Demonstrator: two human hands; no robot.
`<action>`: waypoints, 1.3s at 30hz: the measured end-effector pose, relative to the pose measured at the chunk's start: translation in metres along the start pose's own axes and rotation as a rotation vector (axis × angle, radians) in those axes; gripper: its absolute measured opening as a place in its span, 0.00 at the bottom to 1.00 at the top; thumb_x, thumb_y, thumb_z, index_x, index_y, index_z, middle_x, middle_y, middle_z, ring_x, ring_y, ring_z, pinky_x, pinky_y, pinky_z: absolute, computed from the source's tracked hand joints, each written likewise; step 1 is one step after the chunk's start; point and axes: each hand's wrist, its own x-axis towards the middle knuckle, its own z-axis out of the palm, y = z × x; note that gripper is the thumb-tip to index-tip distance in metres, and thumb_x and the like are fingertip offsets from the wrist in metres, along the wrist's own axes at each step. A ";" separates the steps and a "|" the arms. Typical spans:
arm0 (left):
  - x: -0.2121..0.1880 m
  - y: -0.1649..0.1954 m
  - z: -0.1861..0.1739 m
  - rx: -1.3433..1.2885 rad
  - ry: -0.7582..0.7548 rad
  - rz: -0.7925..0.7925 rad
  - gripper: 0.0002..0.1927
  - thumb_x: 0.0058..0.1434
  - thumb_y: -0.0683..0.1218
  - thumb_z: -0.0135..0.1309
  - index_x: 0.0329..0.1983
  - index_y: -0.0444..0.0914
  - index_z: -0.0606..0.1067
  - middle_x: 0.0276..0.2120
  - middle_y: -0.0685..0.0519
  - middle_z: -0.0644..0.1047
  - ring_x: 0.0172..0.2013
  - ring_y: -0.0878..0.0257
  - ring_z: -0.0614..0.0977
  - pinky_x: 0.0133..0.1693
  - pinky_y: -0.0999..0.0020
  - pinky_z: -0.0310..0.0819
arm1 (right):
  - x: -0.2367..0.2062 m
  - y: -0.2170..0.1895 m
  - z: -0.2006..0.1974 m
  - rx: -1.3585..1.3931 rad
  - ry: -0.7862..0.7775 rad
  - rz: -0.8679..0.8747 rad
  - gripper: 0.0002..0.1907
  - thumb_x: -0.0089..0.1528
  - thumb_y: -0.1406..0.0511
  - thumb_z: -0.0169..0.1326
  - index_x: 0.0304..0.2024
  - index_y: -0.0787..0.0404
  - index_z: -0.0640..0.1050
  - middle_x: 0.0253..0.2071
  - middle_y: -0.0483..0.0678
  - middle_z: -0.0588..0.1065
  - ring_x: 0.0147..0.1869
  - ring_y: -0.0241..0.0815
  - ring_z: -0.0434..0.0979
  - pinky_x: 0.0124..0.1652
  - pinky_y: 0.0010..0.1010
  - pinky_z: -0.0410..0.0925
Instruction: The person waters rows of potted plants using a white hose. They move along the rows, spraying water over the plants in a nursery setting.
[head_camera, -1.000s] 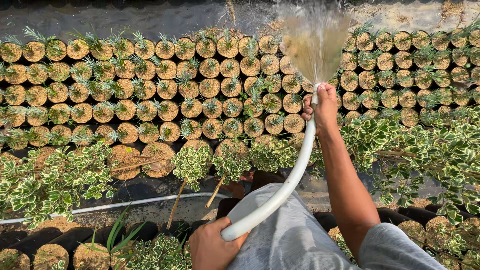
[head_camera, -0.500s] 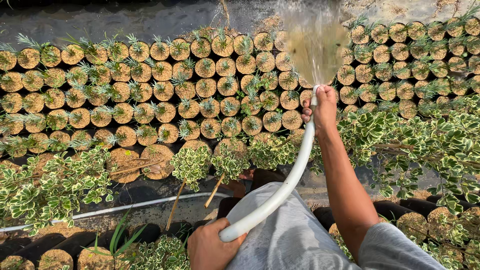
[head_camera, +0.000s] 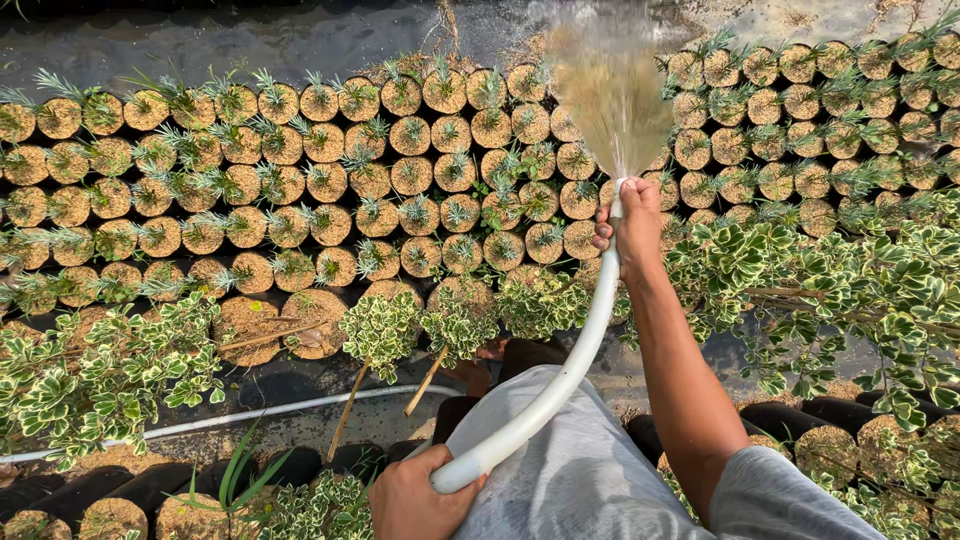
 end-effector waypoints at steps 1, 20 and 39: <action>0.000 0.000 0.000 0.006 -0.016 -0.018 0.20 0.39 0.60 0.74 0.31 0.46 0.84 0.21 0.51 0.83 0.25 0.57 0.87 0.31 0.58 0.79 | 0.000 0.000 0.001 0.012 -0.014 0.004 0.04 0.75 0.60 0.37 0.49 0.50 0.61 0.26 0.49 0.69 0.19 0.35 0.62 0.17 0.26 0.60; 0.023 -0.033 0.059 -0.027 -0.252 -0.145 0.18 0.43 0.58 0.73 0.35 0.49 0.85 0.25 0.53 0.85 0.30 0.63 0.90 0.41 0.65 0.83 | 0.012 0.028 -0.010 -0.028 -0.058 0.221 0.06 0.73 0.60 0.39 0.50 0.52 0.62 0.24 0.48 0.68 0.18 0.34 0.61 0.15 0.26 0.59; 0.011 -0.061 0.141 -0.168 -0.221 -0.143 0.19 0.42 0.58 0.75 0.35 0.48 0.85 0.26 0.54 0.86 0.33 0.65 0.91 0.45 0.67 0.82 | 0.006 0.032 -0.023 -0.004 -0.195 0.277 0.03 0.73 0.60 0.40 0.48 0.49 0.62 0.23 0.47 0.68 0.17 0.34 0.61 0.14 0.25 0.57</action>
